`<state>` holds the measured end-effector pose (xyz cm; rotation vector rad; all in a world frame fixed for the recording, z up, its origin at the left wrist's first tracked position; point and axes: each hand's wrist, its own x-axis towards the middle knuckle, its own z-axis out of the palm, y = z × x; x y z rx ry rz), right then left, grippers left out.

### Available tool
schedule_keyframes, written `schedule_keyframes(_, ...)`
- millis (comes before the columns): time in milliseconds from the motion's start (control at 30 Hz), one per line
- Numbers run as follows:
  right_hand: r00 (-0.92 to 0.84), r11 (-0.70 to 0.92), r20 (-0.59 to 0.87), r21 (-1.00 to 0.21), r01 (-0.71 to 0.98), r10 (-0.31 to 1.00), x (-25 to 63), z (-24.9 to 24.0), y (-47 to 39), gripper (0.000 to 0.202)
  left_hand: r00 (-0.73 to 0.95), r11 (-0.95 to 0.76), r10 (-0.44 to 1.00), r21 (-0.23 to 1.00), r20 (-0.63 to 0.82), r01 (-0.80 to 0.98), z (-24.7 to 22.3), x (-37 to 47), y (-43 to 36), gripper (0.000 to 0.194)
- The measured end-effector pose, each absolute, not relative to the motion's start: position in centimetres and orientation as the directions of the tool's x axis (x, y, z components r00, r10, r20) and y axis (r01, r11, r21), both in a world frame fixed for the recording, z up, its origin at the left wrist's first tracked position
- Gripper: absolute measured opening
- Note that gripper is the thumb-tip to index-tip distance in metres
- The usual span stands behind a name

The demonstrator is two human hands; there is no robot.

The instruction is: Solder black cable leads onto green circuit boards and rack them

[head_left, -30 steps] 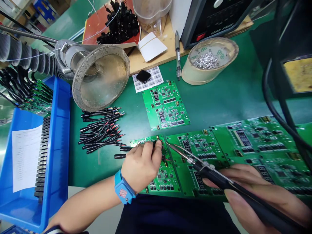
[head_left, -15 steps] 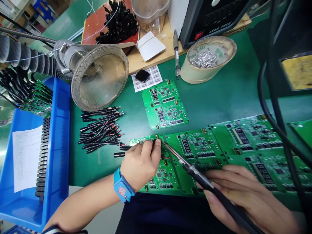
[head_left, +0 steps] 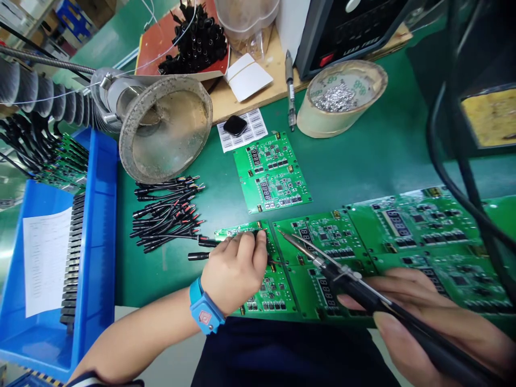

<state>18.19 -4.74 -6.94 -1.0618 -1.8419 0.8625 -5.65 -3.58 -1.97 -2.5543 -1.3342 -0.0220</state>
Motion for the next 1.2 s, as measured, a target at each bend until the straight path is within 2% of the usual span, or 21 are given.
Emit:
schedule_keyframes(100,-0.338,0.461,0.357,-0.832,0.308,0.871,18.0,-6.7,-4.5,0.016,0.580,-0.545,0.804,-0.227,0.131,0.807,-2.1,-5.7,-3.6,0.028)
schedule_keyframes(333,-0.207,0.404,0.362,-0.885,0.229,0.909,16.8,-5.8,-4.5,0.019,0.611,-0.578,0.785,-0.232,0.102,0.782,-1.8,-6.6,-3.1,0.025)
schedule_keyframes(533,-0.271,0.405,0.340,-0.882,0.240,0.901,16.0,-5.5,-4.2,0.021,0.643,-0.609,0.762,-0.248,0.080,0.753,-1.7,-6.8,-2.9,0.025)
schedule_keyframes(900,-0.348,0.540,0.444,-0.799,0.263,0.826,16.1,-5.7,-3.8,0.017,0.673,-0.644,0.739,-0.255,0.036,0.721,-1.1,-6.8,-2.2,0.024)
schedule_keyframes(1100,-0.259,0.446,0.389,-0.867,0.222,0.884,16.1,-5.6,-4.1,0.018,0.675,-0.649,0.738,-0.267,0.006,0.712,-1.0,-6.6,-2.2,0.024)
schedule_keyframes(1200,-0.224,0.418,0.366,-0.868,0.268,0.903,16.3,-5.2,-4.0,0.016,0.679,-0.653,0.734,-0.268,0.008,0.709,-0.9,-6.6,-2.2,0.024)
